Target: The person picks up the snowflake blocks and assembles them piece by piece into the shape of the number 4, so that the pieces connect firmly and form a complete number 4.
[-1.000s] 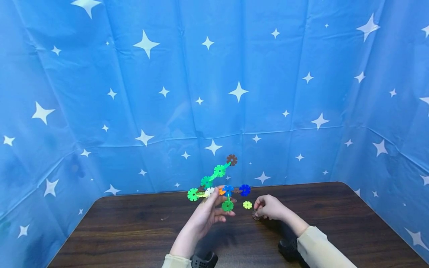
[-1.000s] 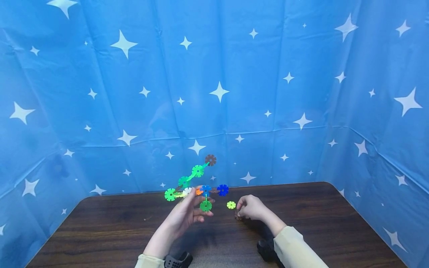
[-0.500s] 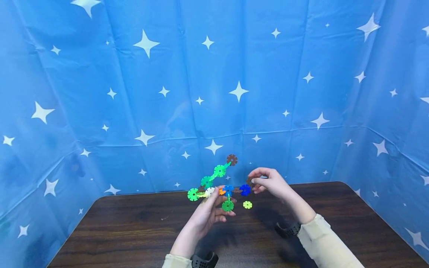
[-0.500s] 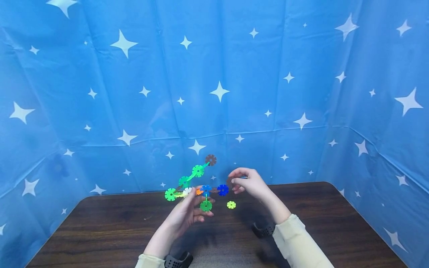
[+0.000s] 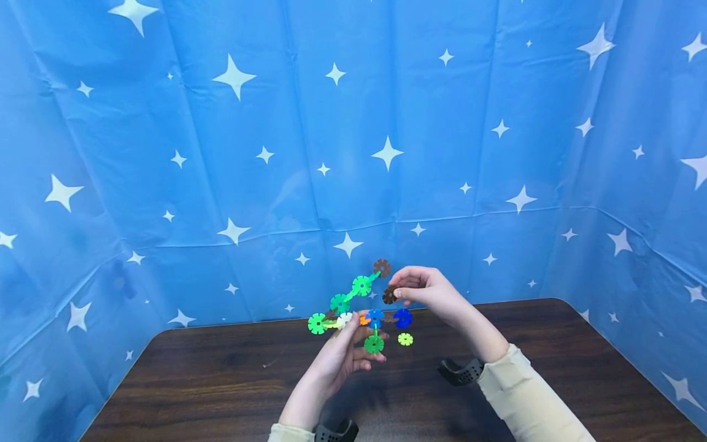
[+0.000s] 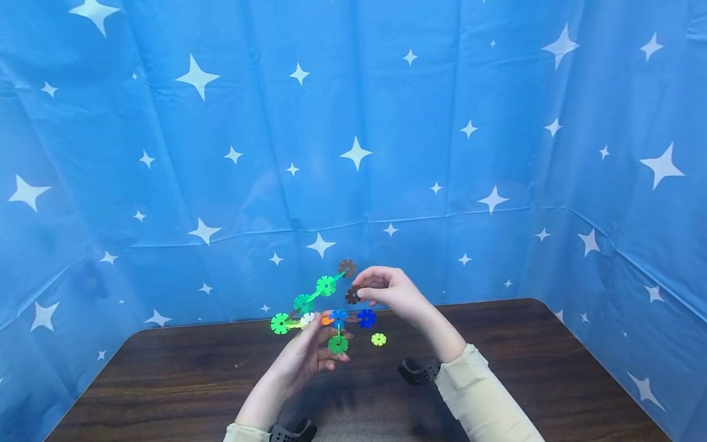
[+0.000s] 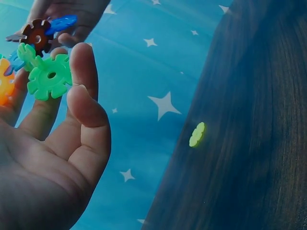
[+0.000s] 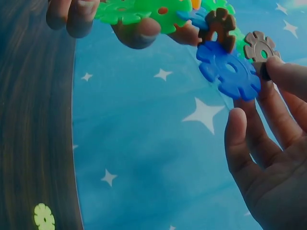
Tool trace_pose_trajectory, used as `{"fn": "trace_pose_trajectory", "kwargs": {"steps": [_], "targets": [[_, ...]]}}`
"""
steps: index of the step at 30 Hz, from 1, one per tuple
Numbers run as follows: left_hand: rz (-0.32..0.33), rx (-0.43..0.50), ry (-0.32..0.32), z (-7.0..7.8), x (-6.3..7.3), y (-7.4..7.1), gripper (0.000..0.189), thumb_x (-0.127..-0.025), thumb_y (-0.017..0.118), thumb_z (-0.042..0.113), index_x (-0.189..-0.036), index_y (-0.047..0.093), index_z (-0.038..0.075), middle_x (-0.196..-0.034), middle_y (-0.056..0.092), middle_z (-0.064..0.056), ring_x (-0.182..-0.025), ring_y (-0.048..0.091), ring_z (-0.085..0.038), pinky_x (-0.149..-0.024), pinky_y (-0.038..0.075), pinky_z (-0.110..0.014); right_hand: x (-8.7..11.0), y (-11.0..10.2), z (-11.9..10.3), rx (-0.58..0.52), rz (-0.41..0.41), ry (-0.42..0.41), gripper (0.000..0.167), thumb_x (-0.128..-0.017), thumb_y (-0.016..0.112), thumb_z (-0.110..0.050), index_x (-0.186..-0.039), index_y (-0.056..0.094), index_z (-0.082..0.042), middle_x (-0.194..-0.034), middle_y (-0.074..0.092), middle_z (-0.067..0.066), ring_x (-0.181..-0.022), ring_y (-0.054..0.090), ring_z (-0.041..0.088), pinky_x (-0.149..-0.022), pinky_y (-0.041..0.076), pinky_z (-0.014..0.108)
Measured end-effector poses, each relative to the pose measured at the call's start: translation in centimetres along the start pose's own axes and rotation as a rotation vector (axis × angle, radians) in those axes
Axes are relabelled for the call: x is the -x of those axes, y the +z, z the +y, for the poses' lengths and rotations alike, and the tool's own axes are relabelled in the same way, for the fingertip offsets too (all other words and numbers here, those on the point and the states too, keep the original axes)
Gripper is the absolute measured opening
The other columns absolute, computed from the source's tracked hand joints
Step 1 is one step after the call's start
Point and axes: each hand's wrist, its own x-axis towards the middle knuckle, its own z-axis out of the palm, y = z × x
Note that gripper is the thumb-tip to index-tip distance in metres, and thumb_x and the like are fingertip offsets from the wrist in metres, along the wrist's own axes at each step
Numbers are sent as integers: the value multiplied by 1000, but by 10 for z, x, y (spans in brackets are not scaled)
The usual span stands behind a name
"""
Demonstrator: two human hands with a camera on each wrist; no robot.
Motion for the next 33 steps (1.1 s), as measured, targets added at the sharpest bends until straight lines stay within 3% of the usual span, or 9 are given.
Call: {"fn": "trace_pose_trajectory", "kwargs": {"steps": [7, 16, 22, 25, 29, 33], "targets": [[-11, 5, -9, 1, 2, 0, 83, -95, 38, 67, -150, 27, 6, -133, 54, -20, -84, 69, -17, -65, 49, -24, -6, 8, -1, 13, -56, -7, 18, -94, 65, -12, -108, 65, -2, -104, 69, 7, -96, 64, 21, -80, 53, 46], [-31, 6, -13, 1, 0, 0, 84, -94, 40, 67, -150, 28, 6, -132, 54, -20, -82, 69, -17, -66, 49, -24, -12, 10, -2, 2, -155, -50, 16, -95, 62, -8, -106, 64, 4, -99, 69, 7, -96, 65, 21, -85, 48, 57], [-35, 16, -11, 0, 1, -1, 81, -95, 38, 65, -148, 30, 5, -127, 58, -18, -82, 69, -18, -66, 50, -24, -15, 14, -4, 21, -186, -83, 17, -96, 59, -6, -107, 63, 7, -98, 69, 6, -94, 64, 20, -82, 52, 47], [-34, 14, -10, 1, 1, -1, 81, -95, 38, 65, -148, 30, 5, -123, 60, -15, -82, 69, -18, -67, 50, -24, -15, 17, -4, 17, -188, -80, 16, -96, 59, -5, -107, 64, 6, -98, 68, 7, -94, 64, 22, -83, 52, 41], [-28, 17, -11, 2, 2, -1, 82, -95, 38, 66, -149, 28, 6, -125, 59, -16, -81, 69, -17, -67, 50, -24, -11, 21, -4, 64, -138, -86, 16, -98, 58, -9, -108, 67, 0, -101, 69, 9, -93, 64, 26, -81, 51, 46], [-24, 21, -5, 3, 2, -1, 83, -94, 38, 67, -150, 28, 6, -129, 57, -19, -81, 69, -17, -66, 50, -24, -1, 24, -2, 158, -79, -111, 22, -99, 57, -13, -119, 66, -8, -104, 68, 6, -87, 65, 28, -71, 51, 41]]}}
